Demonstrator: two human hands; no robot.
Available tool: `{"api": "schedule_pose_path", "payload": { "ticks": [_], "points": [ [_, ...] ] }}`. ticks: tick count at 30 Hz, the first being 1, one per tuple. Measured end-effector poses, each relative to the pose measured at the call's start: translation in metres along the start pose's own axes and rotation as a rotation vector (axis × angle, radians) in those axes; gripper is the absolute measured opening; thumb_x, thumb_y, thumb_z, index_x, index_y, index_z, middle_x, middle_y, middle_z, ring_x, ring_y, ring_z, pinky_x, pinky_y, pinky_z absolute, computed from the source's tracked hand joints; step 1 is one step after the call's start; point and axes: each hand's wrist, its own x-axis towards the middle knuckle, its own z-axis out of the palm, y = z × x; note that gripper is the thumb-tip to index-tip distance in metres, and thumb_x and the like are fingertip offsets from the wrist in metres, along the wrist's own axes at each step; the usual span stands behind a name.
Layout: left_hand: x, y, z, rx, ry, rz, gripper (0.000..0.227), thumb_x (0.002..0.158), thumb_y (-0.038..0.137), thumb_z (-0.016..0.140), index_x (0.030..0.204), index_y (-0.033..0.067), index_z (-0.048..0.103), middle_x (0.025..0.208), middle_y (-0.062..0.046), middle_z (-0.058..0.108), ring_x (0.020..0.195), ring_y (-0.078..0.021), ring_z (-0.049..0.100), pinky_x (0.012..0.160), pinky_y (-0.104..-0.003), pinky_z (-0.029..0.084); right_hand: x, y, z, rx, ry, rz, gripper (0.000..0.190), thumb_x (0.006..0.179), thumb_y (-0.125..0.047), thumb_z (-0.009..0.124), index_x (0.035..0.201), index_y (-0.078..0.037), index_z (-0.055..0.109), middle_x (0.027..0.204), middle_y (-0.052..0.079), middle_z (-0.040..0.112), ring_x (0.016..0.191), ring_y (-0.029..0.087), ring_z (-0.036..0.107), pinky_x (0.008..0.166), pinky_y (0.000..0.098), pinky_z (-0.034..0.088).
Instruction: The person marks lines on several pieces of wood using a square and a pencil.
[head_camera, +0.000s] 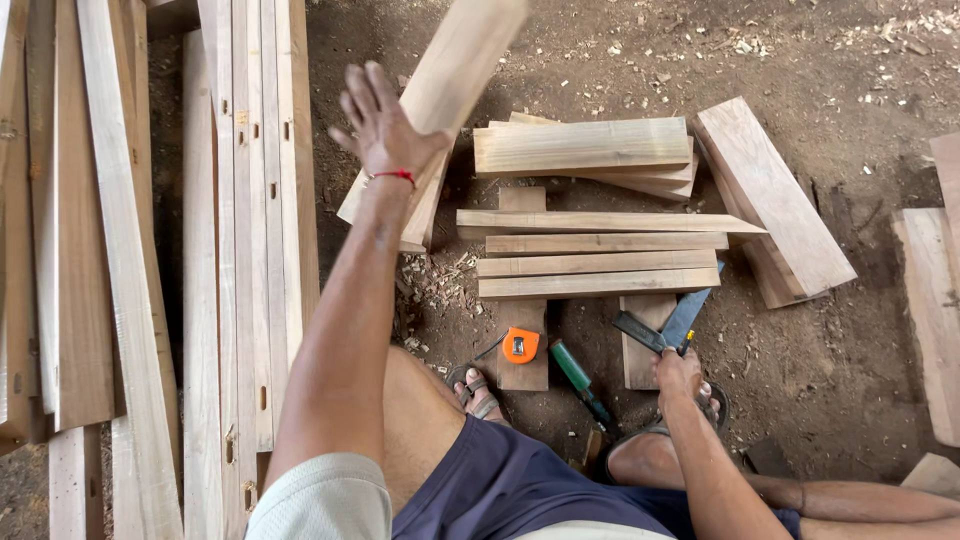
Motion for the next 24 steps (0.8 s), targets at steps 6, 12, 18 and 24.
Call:
{"api": "schedule_pose_path", "payload": {
  "ticks": [6, 12, 18, 24],
  "points": [
    [-0.009, -0.031, 0.013, 0.054, 0.102, 0.147, 0.121, 0.073, 0.036, 0.087, 0.165, 0.0106, 0.014, 0.170, -0.020, -0.005, 0.155, -0.0434, 0.009, 0.122, -0.069, 0.004, -0.016, -0.012, -0.003, -0.116, 0.024, -0.055, 0.019, 0.101, -0.021, 0.055, 0.102, -0.004, 0.064, 0.072, 0.006, 0.068, 0.058, 0.014, 0.061, 0.051, 0.0309, 0.047],
    [-0.045, -0.015, -0.020, -0.192, 0.136, 0.188, 0.097, 0.082, 0.034, 0.086, 0.159, 0.0100, 0.033, 0.169, -0.019, -0.001, 0.157, -0.0434, 0.008, 0.122, -0.070, 0.005, -0.032, -0.026, -0.010, -0.268, 0.045, -0.048, 0.023, 0.102, -0.027, 0.053, 0.106, -0.007, 0.065, 0.074, 0.005, 0.069, 0.067, 0.018, 0.065, 0.064, 0.0393, 0.050],
    [-0.089, 0.012, -0.046, -0.624, 0.032, 0.215, 0.067, 0.088, 0.028, 0.083, 0.145, 0.0170, 0.049, 0.173, -0.019, 0.007, 0.162, -0.0363, 0.018, 0.128, -0.061, 0.025, -0.034, -0.028, -0.006, -0.418, 0.094, -0.116, 0.033, 0.099, -0.035, 0.054, 0.113, -0.008, 0.069, 0.078, 0.008, 0.074, 0.079, 0.024, 0.069, 0.079, 0.0420, 0.050],
    [-0.104, 0.018, -0.013, -1.183, -0.342, 0.083, 0.065, 0.088, 0.015, 0.075, 0.142, -0.0025, 0.043, 0.158, -0.031, 0.036, 0.155, -0.0371, 0.032, 0.125, -0.045, 0.030, -0.035, -0.031, -0.012, -0.354, 0.065, -0.083, 0.042, 0.098, -0.046, 0.057, 0.113, -0.008, 0.069, 0.079, 0.009, 0.075, 0.075, 0.024, 0.072, 0.078, 0.0409, 0.052]
  ]
}}
